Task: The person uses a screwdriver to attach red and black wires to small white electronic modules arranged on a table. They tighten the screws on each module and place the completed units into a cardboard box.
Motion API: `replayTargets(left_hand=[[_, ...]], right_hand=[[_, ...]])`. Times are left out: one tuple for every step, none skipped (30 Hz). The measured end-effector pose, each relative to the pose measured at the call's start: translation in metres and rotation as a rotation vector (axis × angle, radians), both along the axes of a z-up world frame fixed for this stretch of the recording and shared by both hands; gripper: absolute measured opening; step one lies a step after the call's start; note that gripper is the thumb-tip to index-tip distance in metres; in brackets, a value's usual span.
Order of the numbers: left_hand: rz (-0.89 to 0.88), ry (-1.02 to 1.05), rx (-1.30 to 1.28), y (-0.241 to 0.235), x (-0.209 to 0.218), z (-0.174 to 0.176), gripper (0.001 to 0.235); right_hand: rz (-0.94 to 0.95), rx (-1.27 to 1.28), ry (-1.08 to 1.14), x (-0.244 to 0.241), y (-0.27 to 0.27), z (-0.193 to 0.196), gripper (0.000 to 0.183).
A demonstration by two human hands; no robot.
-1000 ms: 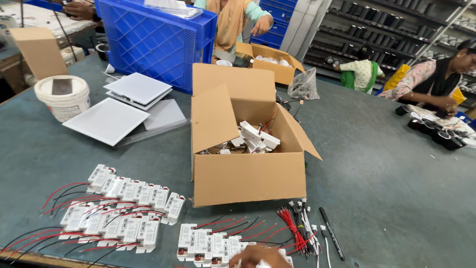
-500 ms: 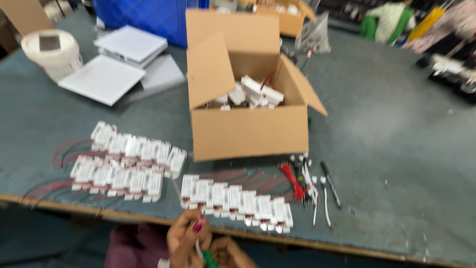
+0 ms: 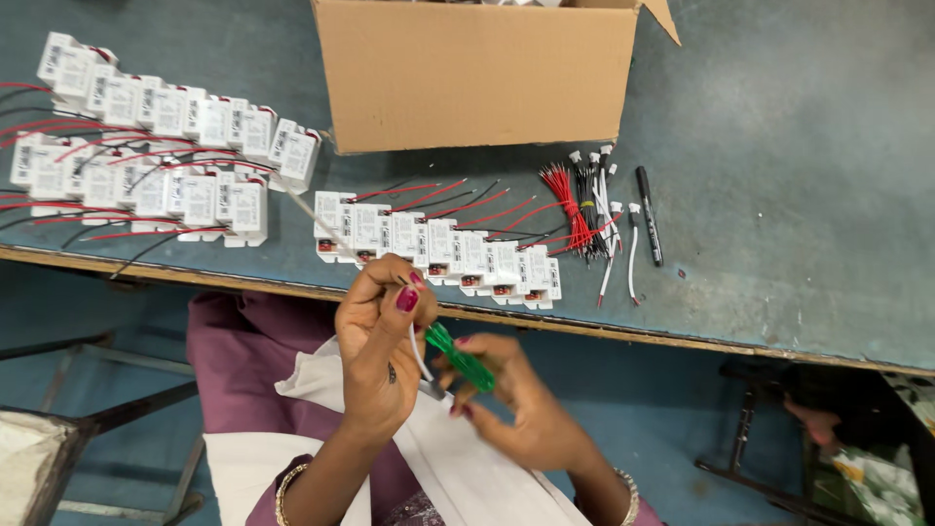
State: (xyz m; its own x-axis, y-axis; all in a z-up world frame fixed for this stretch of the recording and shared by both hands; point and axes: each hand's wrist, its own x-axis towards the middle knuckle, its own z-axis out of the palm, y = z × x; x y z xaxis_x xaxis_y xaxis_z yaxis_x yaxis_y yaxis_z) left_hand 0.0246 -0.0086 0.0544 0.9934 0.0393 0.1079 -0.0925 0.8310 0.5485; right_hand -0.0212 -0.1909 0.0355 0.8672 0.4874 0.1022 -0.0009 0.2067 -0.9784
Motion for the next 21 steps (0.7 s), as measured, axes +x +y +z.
replayTargets(left_hand=[[0.023, -0.007, -0.001, -0.003, 0.001, -0.002, 0.016], [0.045, -0.014, 0.001, -0.004, 0.002, -0.003, 0.016], [0.014, 0.006, -0.024, -0.006, 0.001, -0.003, 0.017], [-0.01, 0.017, -0.041, -0.007, 0.0, -0.003, 0.016], [-0.036, 0.028, -0.043, -0.008, -0.002, -0.004, 0.016], [-0.065, 0.029, -0.043, -0.008, -0.002, -0.004, 0.016], [-0.089, 0.026, -0.033, -0.007, -0.002, -0.004, 0.015], [-0.117, 0.019, -0.015, -0.005, -0.002, -0.005, 0.015], [-0.144, 0.01, 0.017, -0.002, -0.002, -0.007, 0.015], [-0.172, 0.011, 0.078, 0.001, 0.0, -0.009, 0.015], [-0.205, 0.013, 0.149, 0.005, 0.001, -0.011, 0.014], [-0.241, 0.021, 0.257, 0.008, 0.005, -0.015, 0.014], [-0.269, 0.04, 0.391, 0.008, 0.008, -0.019, 0.014], [-0.285, 0.054, 0.505, 0.004, 0.01, -0.024, 0.014], [-0.295, 0.07, 0.611, -0.002, 0.011, -0.03, 0.013], [-0.258, 0.077, 0.726, -0.013, 0.011, -0.035, 0.013], [-0.222, 0.076, 0.831, -0.025, 0.012, -0.041, 0.013], [-0.204, 0.076, 0.894, -0.035, 0.012, -0.047, 0.012], [-0.186, 0.076, 0.957, -0.045, 0.014, -0.053, 0.011], [-0.172, 0.076, 1.023, -0.052, 0.016, -0.058, 0.011], [-0.153, 0.058, 1.047, -0.057, 0.017, -0.063, 0.011]], right_hand=[[0.037, -0.02, -0.015, -0.003, 0.002, -0.001, 0.048], [-0.05, -0.079, -0.104, -0.004, 0.004, -0.004, 0.039], [-0.138, -0.14, -0.192, -0.005, 0.006, -0.009, 0.031], [-0.227, -0.203, -0.279, -0.005, 0.006, -0.015, 0.023], [-0.315, -0.157, -0.201, -0.005, 0.003, -0.021, 0.022], [-0.404, -0.112, -0.126, -0.003, -0.003, -0.025, 0.021], [-0.493, -0.067, -0.051, -0.003, -0.01, -0.027, 0.02], [-0.584, 0.009, -0.151, 0.001, -0.022, -0.027, 0.02], [-0.674, 0.086, -0.251, 0.009, -0.038, -0.023, 0.023], [-0.802, 0.314, -0.092, 0.017, -0.064, -0.011, 0.019], [-0.879, 0.33, -0.294, 0.022, -0.085, 0.002, 0.018], [-0.955, 0.355, -0.43, 0.026, -0.106, 0.018, 0.021], [-1.02, 0.35, -0.536, 0.027, -0.126, 0.037, 0.025], [-1.057, 0.348, -0.594, 0.027, -0.139, 0.053, 0.028], [-1.086, 0.348, -0.639, 0.025, -0.145, 0.065, 0.032], [-1.097, 0.35, -0.649, 0.024, -0.146, 0.073, 0.036], [-1.103, 0.347, -0.655, 0.023, -0.144, 0.08, 0.041], [-1.106, 0.35, -0.649, 0.023, -0.137, 0.083, 0.045], [-1.1, 0.359, -0.616, 0.024, -0.13, 0.085, 0.049], [-1.094, 0.375, -0.572, 0.025, -0.121, 0.085, 0.054], [-1.083, 0.399, -0.53, 0.026, -0.113, 0.086, 0.058]])
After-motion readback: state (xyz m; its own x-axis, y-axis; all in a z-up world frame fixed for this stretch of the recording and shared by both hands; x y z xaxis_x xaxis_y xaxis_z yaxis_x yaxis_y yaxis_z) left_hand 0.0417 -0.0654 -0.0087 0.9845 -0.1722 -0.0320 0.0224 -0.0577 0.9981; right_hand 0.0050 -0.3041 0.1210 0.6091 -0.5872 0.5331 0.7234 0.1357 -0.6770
